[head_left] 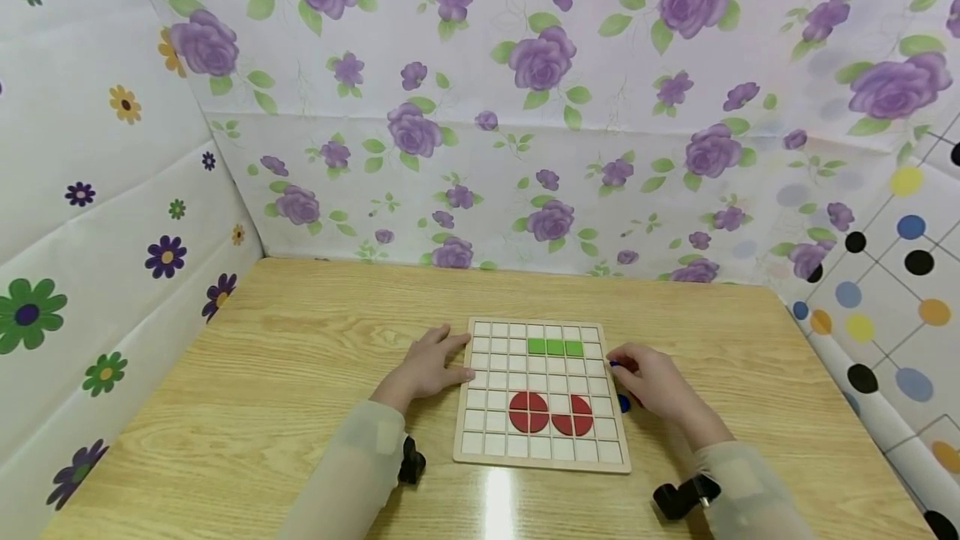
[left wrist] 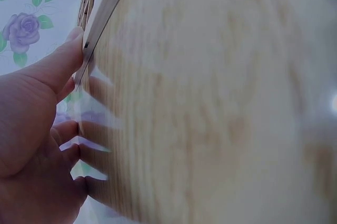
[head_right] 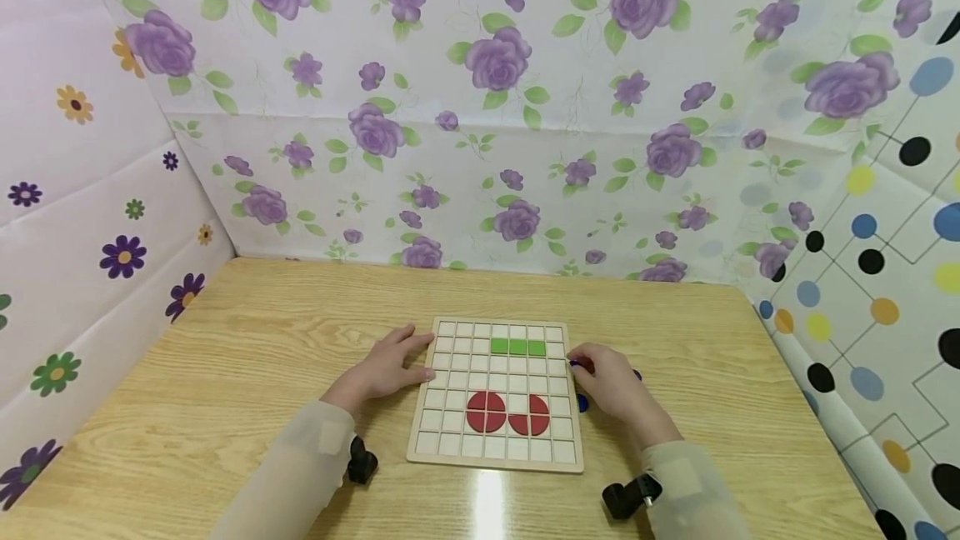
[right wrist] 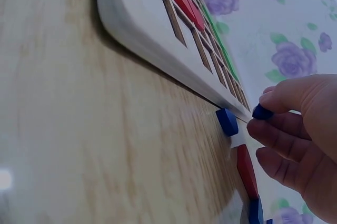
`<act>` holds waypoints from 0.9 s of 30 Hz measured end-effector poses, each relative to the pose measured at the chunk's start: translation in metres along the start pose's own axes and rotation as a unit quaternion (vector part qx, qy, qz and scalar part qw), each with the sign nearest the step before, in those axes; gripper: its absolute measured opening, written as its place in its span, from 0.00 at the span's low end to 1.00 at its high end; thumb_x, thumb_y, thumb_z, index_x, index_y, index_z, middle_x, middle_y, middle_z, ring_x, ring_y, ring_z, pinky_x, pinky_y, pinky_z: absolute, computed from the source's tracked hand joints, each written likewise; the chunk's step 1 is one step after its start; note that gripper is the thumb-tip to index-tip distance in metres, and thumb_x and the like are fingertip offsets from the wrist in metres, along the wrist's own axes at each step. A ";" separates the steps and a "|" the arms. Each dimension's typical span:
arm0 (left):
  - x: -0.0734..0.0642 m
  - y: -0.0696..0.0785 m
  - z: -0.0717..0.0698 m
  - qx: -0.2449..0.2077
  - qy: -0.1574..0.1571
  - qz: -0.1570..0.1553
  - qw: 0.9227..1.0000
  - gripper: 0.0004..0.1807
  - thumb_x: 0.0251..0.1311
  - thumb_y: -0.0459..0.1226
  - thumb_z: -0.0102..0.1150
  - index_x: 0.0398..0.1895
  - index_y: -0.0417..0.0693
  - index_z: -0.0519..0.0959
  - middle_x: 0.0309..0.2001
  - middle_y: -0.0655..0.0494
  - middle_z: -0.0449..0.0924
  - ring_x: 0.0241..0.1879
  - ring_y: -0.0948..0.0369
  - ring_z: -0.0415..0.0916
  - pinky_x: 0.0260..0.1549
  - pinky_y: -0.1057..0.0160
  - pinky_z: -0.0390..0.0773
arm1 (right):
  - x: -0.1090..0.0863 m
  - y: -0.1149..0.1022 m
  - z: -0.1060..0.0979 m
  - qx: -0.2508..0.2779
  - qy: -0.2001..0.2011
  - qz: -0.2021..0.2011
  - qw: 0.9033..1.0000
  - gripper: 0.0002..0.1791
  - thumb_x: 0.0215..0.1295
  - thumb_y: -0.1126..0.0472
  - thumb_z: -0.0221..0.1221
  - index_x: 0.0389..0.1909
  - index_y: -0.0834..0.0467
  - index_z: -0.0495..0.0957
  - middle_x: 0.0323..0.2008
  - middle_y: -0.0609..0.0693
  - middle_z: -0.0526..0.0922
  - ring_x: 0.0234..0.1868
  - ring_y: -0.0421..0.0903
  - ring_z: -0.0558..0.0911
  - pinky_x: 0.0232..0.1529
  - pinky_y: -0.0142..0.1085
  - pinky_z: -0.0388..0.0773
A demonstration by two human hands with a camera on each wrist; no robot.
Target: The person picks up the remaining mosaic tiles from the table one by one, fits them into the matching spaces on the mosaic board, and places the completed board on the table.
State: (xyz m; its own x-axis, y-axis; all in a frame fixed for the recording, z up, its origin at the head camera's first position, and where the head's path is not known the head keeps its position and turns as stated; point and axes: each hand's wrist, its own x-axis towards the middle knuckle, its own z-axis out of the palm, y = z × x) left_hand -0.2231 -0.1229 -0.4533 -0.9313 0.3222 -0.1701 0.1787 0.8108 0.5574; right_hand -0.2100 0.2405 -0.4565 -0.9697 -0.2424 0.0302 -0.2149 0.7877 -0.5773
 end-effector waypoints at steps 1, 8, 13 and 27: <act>0.000 0.000 0.000 -0.001 0.000 0.000 1.000 0.35 0.61 0.51 0.58 0.71 0.56 0.61 0.74 0.41 0.45 0.74 0.44 0.39 0.70 0.39 0.40 | 0.001 0.000 0.001 0.002 0.001 0.001 1.000 0.12 0.67 0.62 0.56 0.49 0.59 0.78 0.40 0.52 0.82 0.37 0.43 0.78 0.36 0.36 0.77; -0.001 0.001 0.000 -0.007 0.001 -0.001 1.000 0.35 0.61 0.51 0.58 0.71 0.56 0.61 0.75 0.42 0.45 0.74 0.44 0.38 0.70 0.39 0.39 | 0.003 -0.003 0.004 0.010 0.008 -0.013 1.000 0.11 0.65 0.63 0.57 0.48 0.60 0.79 0.40 0.52 0.83 0.39 0.43 0.79 0.37 0.38 0.77; -0.001 0.001 0.000 -0.008 0.000 0.000 1.000 0.35 0.61 0.51 0.58 0.71 0.56 0.61 0.75 0.42 0.45 0.74 0.44 0.38 0.70 0.39 0.39 | 0.005 -0.006 0.007 0.017 0.014 -0.015 1.000 0.11 0.65 0.63 0.58 0.47 0.59 0.80 0.39 0.51 0.83 0.37 0.43 0.78 0.36 0.36 0.76; 0.001 -0.001 0.001 -0.002 -0.001 -0.003 1.000 0.35 0.61 0.52 0.57 0.71 0.57 0.61 0.75 0.42 0.44 0.75 0.44 0.37 0.70 0.40 0.39 | 0.009 -0.016 0.013 0.024 0.010 -0.004 1.000 0.12 0.65 0.61 0.59 0.48 0.57 0.80 0.39 0.50 0.82 0.37 0.42 0.78 0.34 0.34 0.75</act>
State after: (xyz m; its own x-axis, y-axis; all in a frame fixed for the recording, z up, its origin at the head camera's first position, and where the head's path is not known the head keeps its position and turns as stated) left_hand -0.2239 -0.1233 -0.4546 -0.9314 0.3191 -0.1753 0.1721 0.8102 0.5604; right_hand -0.2143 0.2186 -0.4573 -0.9702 -0.2371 0.0506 -0.2173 0.7578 -0.6152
